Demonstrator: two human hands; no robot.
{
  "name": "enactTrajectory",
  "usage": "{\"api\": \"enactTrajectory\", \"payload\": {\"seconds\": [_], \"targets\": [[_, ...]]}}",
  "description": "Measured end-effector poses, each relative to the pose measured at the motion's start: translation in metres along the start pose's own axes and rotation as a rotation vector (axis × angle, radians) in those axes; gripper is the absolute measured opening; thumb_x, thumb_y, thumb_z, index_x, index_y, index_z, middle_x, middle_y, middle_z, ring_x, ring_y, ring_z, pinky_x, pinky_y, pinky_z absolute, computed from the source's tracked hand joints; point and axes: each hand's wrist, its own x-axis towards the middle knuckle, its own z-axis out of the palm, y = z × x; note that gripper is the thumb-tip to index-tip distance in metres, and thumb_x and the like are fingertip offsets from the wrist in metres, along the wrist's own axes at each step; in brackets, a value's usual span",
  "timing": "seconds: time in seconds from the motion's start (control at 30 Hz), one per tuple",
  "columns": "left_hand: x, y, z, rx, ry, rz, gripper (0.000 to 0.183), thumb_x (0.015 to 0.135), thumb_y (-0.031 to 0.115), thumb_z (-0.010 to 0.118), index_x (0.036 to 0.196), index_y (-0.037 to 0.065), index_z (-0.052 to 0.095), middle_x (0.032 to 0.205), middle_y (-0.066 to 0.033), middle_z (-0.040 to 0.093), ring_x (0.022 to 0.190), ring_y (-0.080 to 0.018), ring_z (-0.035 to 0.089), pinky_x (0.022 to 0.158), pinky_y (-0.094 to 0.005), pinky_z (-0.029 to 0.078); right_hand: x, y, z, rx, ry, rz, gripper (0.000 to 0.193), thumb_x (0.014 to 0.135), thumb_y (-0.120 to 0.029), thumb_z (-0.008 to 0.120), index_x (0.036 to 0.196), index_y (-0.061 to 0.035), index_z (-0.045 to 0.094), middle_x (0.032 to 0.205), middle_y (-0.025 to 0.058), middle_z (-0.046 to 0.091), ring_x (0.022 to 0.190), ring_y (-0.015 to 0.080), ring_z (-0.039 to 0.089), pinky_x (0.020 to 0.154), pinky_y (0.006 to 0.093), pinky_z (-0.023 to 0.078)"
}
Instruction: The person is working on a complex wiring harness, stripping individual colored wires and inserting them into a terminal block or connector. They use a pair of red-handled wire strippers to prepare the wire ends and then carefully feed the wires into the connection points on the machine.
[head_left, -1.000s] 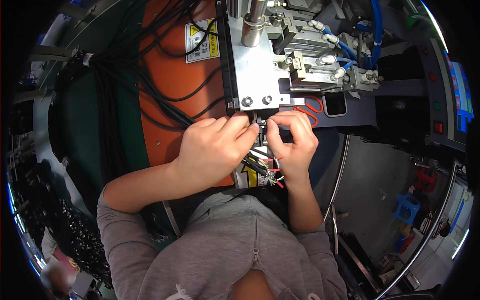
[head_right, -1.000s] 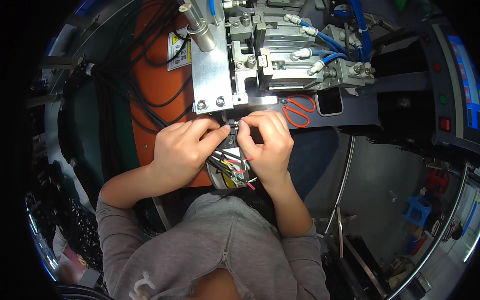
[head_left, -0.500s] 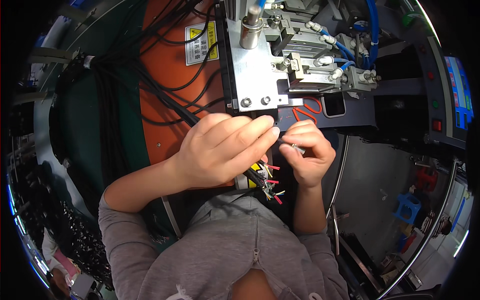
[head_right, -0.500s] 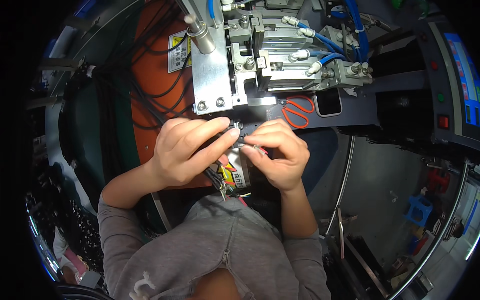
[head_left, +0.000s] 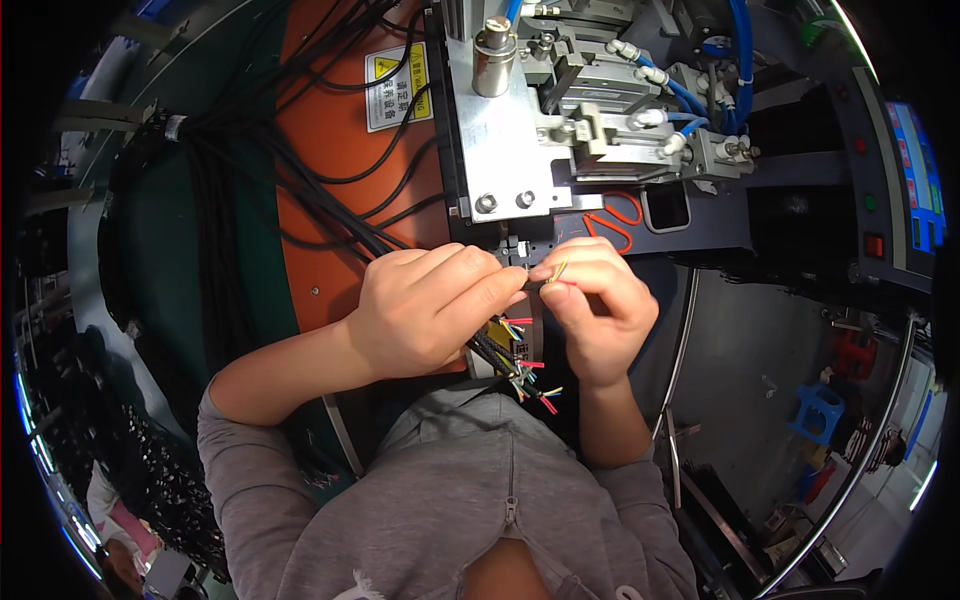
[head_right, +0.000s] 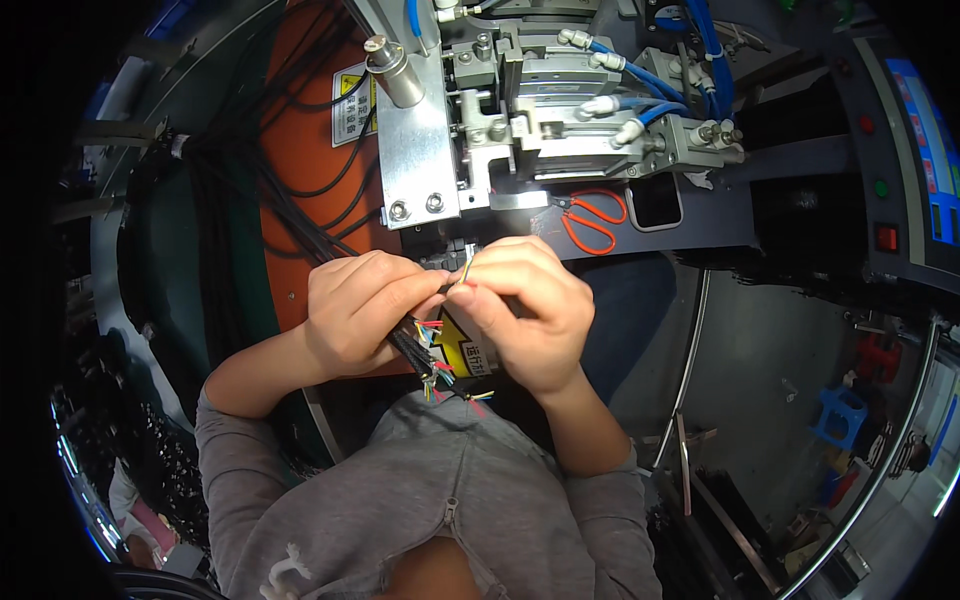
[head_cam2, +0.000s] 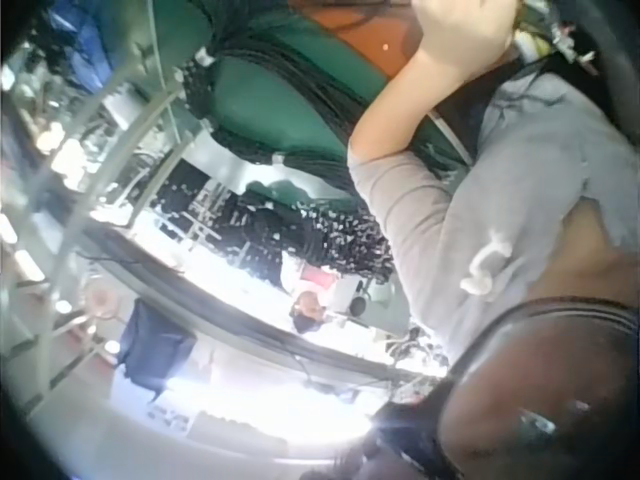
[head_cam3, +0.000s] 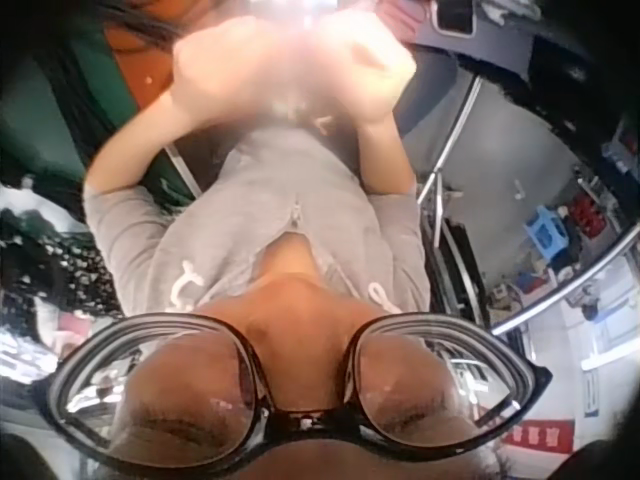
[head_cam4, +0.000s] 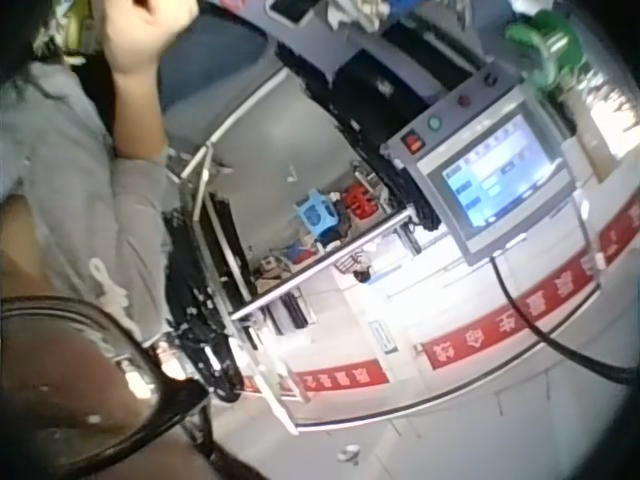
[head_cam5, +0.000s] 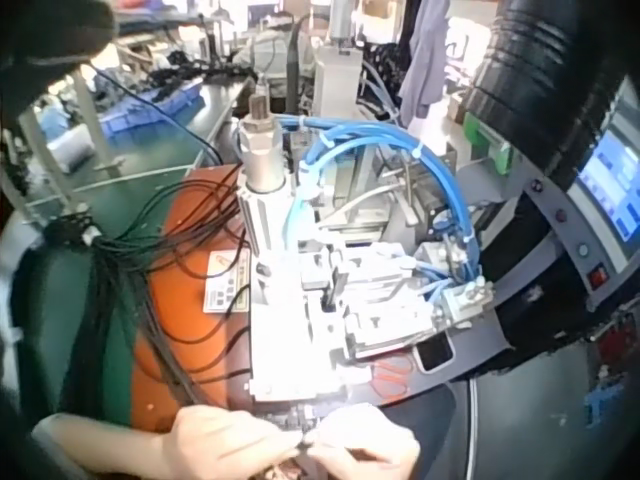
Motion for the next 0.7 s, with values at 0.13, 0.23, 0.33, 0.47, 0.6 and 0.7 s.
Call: {"api": "enactTrajectory", "payload": {"seconds": [0.13,0.23,0.33,0.47,0.6,0.7], "targets": [[0.002,0.004,-0.003,0.031,-0.104,-0.063,0.016,0.073,0.011,0.069,0.086,0.003,0.063,0.071,-0.0015,0.051,0.056,-0.0128,0.055,0.044,-0.0254,0.041,-0.002,-0.001,0.004,-0.234,0.12,-0.083,0.018,0.067,0.002,0.077,0.081,-0.0026,0.067,0.079,0.0078,0.065,0.073,0.0221,0.061,0.067,0.031,0.049],[0.004,0.005,-0.005,0.114,-0.148,-0.05,0.017,0.071,0.007,0.07,0.086,0.002,0.064,0.069,-0.0016,0.051,0.054,-0.0135,0.052,0.042,-0.027,0.039,0.002,-0.004,0.004,-0.494,0.06,-0.208,0.018,0.067,0.0,0.078,0.078,-0.0039,0.065,0.075,0.0062,0.063,0.07,0.0211,0.059,0.063,0.0313,0.046],[0.003,0.005,-0.006,0.2,-0.147,-0.008,0.02,0.068,0.007,0.068,0.087,0.003,0.065,0.07,-0.0004,0.052,0.056,-0.0115,0.051,0.042,-0.0253,0.038,0.006,-0.01,-0.006,-0.524,-0.092,-0.062,0.016,0.07,-0.002,0.077,0.074,-0.0035,0.061,0.07,0.0057,0.059,0.067,0.0194,0.057,0.061,0.0314,0.044],[-0.002,0.003,-0.001,0.21,-0.116,0.009,0.026,0.067,0.009,0.067,0.093,0.005,0.068,0.07,0.0013,0.053,0.057,-0.0097,0.05,0.043,-0.0232,0.038,0.006,-0.009,-0.025,-0.044,-0.269,0.515,0.01,0.079,-0.004,0.07,0.078,0.0002,0.062,0.076,0.0055,0.06,0.071,0.0101,0.057,0.063,0.0246,0.044],[-0.004,0.006,0.002,0.217,-0.122,0.021,0.033,0.068,0.008,0.067,0.1,0.009,0.07,0.071,0.0021,0.054,0.056,-0.009,0.049,0.043,-0.0216,0.038,0.001,0.005,-0.031,0.172,-0.234,0.555,0.009,0.08,-0.003,0.069,0.084,0.0027,0.063,0.079,0.0061,0.061,0.07,0.0104,0.058,0.064,0.0242,0.045],[-0.006,0.006,0.006,0.257,-0.165,0.023,0.034,0.068,0.008,0.067,0.102,0.01,0.07,0.068,0.003,0.051,0.056,-0.0087,0.047,0.043,-0.0215,0.037,0.0,0.01,-0.024,-0.142,-0.19,0.323,0.009,0.08,-0.002,0.068,0.086,0.0025,0.064,0.079,0.0083,0.063,0.07,0.0159,0.06,0.065,0.027,0.047]]}}
